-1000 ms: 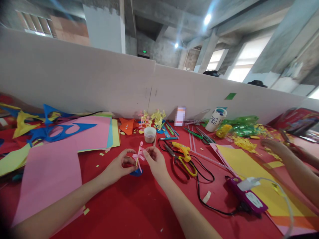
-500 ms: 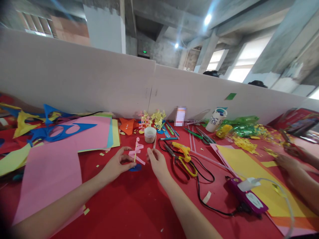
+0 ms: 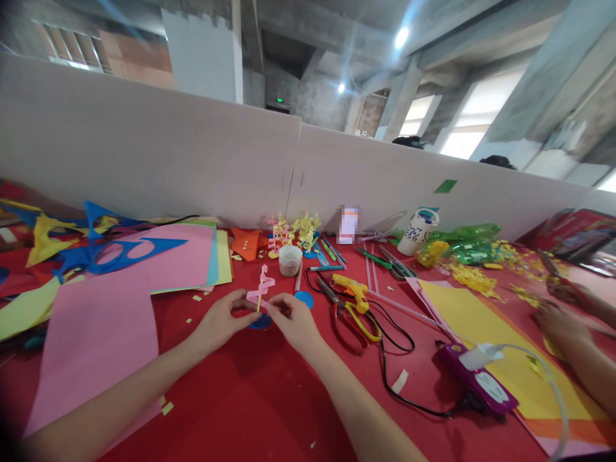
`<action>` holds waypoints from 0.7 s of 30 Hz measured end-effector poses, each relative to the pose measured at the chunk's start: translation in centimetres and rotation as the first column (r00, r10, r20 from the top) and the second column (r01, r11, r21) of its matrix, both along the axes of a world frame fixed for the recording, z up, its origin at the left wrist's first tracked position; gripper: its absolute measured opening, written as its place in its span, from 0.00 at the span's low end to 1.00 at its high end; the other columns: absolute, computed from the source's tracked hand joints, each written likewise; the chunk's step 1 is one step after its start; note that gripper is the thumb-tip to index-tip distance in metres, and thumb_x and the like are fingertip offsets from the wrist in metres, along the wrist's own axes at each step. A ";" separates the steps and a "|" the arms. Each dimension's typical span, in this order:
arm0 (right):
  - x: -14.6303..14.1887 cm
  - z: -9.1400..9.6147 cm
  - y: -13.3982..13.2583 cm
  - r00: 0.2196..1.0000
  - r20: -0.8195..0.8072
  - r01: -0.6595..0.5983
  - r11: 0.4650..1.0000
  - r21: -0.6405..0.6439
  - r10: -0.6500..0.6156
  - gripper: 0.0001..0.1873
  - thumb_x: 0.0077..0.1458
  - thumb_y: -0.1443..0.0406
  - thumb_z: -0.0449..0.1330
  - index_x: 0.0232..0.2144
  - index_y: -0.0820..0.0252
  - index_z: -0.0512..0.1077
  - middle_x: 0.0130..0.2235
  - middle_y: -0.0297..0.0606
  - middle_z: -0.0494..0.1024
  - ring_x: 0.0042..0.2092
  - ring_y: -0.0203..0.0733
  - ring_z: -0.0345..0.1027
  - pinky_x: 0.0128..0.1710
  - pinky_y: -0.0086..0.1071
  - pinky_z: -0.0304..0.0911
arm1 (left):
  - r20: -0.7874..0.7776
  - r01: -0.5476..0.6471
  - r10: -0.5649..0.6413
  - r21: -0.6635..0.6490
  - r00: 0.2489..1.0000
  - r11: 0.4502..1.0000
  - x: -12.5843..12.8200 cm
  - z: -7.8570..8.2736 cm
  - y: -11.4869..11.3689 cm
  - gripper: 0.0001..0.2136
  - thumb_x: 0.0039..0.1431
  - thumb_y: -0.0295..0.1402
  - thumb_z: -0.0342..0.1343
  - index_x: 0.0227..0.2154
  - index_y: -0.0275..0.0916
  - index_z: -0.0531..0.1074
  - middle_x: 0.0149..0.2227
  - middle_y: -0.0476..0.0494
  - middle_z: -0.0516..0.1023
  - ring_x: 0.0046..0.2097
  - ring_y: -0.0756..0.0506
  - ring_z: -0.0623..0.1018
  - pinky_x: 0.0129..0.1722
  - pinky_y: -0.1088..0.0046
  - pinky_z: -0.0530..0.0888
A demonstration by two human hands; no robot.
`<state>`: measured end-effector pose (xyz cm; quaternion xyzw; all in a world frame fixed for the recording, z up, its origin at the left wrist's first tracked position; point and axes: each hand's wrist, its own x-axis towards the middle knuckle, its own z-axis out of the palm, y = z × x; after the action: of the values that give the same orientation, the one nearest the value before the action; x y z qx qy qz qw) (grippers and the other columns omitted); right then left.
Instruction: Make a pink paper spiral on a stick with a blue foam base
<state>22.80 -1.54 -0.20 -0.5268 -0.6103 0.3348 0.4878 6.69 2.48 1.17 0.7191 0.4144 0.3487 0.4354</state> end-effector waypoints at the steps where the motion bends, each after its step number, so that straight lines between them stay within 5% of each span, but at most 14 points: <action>1: 0.0 0.0 0.0 1.000 0.000 -0.003 1.000 -0.002 0.003 0.08 0.50 0.61 0.54 0.28 0.59 0.68 0.28 0.35 0.72 0.30 0.37 0.64 0.31 0.30 0.60 | 0.001 0.007 -0.007 0.000 1.000 1.000 0.0 0.1 0.0 0.10 0.43 0.32 0.58 0.29 0.39 0.64 0.30 0.46 0.78 0.36 0.44 0.78 0.40 0.67 0.72; 9: 0.2 -0.3 0.2 0.988 -0.145 0.042 0.998 -0.044 -0.048 0.18 0.55 0.53 0.48 0.26 0.59 0.69 0.27 0.36 0.72 0.27 0.37 0.64 0.28 0.30 0.59 | 0.041 0.027 -0.026 -0.026 0.999 0.999 0.0 -0.1 0.1 0.09 0.44 0.31 0.58 0.29 0.39 0.65 0.29 0.47 0.78 0.35 0.45 0.78 0.40 0.68 0.72; 21: 0.5 -0.1 0.3 0.971 -0.123 0.213 0.975 0.063 -0.204 0.07 0.50 0.60 0.55 0.26 0.57 0.63 0.25 0.30 0.67 0.28 0.36 0.61 0.30 0.29 0.58 | -0.081 -0.072 0.083 0.125 0.993 0.989 -0.3 -0.5 0.1 0.06 0.44 0.36 0.59 0.24 0.38 0.72 0.29 0.46 0.77 0.36 0.42 0.75 0.40 0.66 0.69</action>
<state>23.34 -1.28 -0.31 -0.5490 -0.5344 0.2883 0.5743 6.41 2.61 0.69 0.7420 0.4382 0.3589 0.3585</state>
